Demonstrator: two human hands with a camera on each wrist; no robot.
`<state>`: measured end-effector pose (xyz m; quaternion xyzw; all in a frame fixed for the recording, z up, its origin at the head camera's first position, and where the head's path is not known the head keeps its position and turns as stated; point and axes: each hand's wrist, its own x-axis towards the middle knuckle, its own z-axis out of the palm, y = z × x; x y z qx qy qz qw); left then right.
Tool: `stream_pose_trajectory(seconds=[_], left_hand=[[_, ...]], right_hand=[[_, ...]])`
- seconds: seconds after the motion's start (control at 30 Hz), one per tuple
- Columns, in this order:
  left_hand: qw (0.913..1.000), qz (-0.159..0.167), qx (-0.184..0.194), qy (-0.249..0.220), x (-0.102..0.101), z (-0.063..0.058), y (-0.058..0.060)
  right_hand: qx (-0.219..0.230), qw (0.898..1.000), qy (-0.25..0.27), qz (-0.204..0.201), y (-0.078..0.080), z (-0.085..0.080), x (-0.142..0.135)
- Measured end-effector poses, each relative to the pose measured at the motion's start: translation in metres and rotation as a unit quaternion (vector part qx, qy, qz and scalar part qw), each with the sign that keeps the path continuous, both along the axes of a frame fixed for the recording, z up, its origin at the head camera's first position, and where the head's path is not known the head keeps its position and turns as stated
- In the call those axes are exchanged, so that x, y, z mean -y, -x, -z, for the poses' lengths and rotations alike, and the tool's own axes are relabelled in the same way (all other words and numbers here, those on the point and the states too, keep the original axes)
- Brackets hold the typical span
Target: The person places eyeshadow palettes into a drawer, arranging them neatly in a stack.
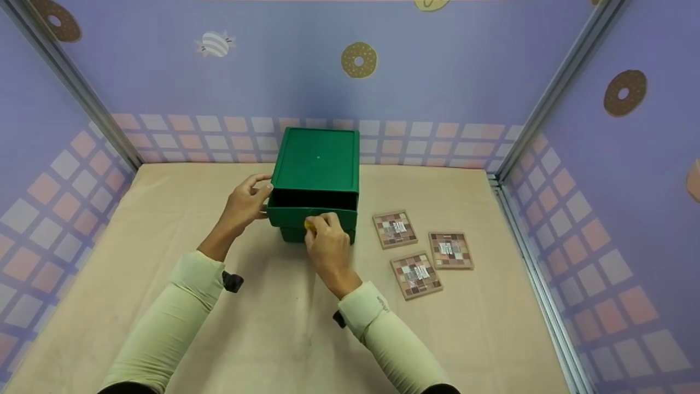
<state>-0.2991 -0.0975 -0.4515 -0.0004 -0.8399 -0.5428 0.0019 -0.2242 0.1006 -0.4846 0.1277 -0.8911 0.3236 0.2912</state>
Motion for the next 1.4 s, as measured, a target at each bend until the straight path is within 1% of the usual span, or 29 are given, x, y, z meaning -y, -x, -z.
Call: stream_pose_trajectory(seconds=[0.23, 0.4, 0.63, 0.87, 0.97, 1.1, 1.23, 1.4], left_hand=[[1.0000, 0.000, 0.004, 0.006, -0.001, 0.000, 0.001], [0.9999, 0.001, 0.006, 0.008, -0.001, -0.001, 0.001], [0.9999, 0.002, 0.004, 0.014, -0.001, -0.001, 0.000], [0.9999, 0.003, 0.005, 0.008, -0.001, -0.002, 0.000], [1.0000, 0.004, 0.006, 0.003, 0.000, -0.002, 0.000], [1.0000, 0.002, 0.005, 0.009, 0.000, -0.003, -0.001], [0.9999, -0.003, -0.005, 0.012, -0.001, -0.003, -0.001], [0.9999, 0.000, -0.002, 0.016, -0.002, -0.001, -0.002]], right_hand=[[-0.006, 1.000, -0.004, -0.003, -0.018, 0.001, -0.001], [-0.028, 0.999, -0.015, -0.005, -0.030, 0.002, -0.001], [-0.055, 0.998, -0.029, -0.004, -0.049, 0.005, -0.002], [-0.066, 0.997, -0.046, 0.005, -0.063, 0.010, -0.001], [-0.077, 0.996, -0.053, 0.006, -0.068, 0.012, -0.001], [-0.089, 0.994, -0.061, 0.000, -0.074, 0.013, 0.000], [-0.080, 0.995, -0.065, -0.009, -0.076, 0.013, -0.001], [-0.072, 0.995, -0.064, -0.020, -0.076, 0.008, -0.009]])
